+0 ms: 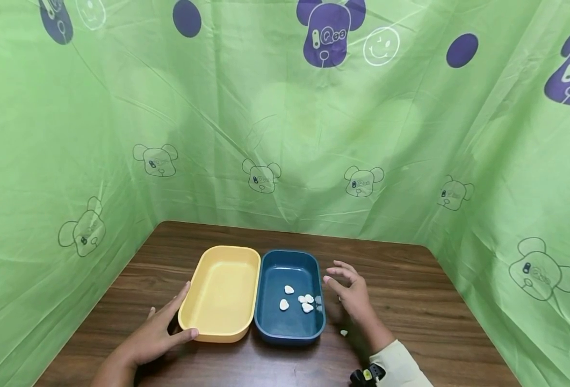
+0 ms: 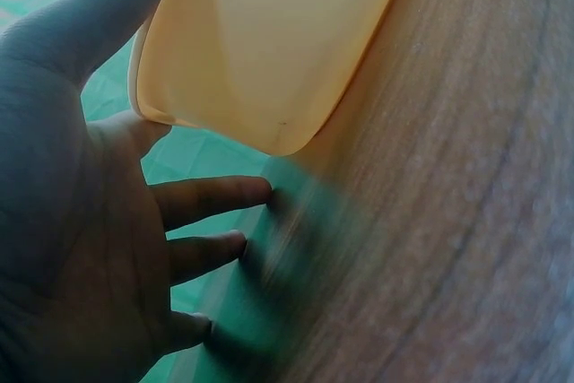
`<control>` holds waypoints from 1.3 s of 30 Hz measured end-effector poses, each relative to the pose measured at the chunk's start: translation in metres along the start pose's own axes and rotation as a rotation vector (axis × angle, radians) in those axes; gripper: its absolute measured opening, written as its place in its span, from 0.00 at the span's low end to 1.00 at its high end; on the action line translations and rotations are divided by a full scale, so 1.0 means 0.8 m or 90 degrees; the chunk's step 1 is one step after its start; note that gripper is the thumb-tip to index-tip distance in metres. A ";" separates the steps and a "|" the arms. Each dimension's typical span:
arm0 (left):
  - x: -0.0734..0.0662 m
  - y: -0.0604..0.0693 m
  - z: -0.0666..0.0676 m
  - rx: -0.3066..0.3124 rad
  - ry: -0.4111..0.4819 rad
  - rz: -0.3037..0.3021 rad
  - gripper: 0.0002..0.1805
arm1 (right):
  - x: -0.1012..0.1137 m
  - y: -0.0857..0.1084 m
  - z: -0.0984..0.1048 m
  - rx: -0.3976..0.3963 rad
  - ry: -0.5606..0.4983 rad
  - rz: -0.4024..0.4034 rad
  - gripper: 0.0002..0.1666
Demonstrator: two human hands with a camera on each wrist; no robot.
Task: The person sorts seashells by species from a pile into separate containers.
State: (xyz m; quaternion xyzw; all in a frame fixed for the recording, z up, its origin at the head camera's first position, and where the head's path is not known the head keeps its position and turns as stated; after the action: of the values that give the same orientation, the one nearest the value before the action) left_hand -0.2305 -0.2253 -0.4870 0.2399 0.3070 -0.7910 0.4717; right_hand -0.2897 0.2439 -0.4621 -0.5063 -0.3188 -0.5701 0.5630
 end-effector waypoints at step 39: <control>0.002 0.001 -0.001 0.000 0.015 0.001 0.60 | -0.062 -0.018 0.082 -0.132 0.052 0.013 0.13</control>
State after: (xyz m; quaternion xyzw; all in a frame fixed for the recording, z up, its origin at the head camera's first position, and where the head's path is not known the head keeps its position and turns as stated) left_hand -0.2302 -0.2263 -0.4889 0.2497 0.3123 -0.7877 0.4688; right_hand -0.2964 0.3232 -0.4869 -0.5415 -0.2292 -0.6145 0.5259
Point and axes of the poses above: each hand's wrist, its own y-axis away from the middle knuckle, its own z-axis out of the back of the hand, x = y × z, the point moved 9 cm from there along -y, towards the middle knuckle, and after that the axes turned 3 degrees about -z, right-handed, at the moved point
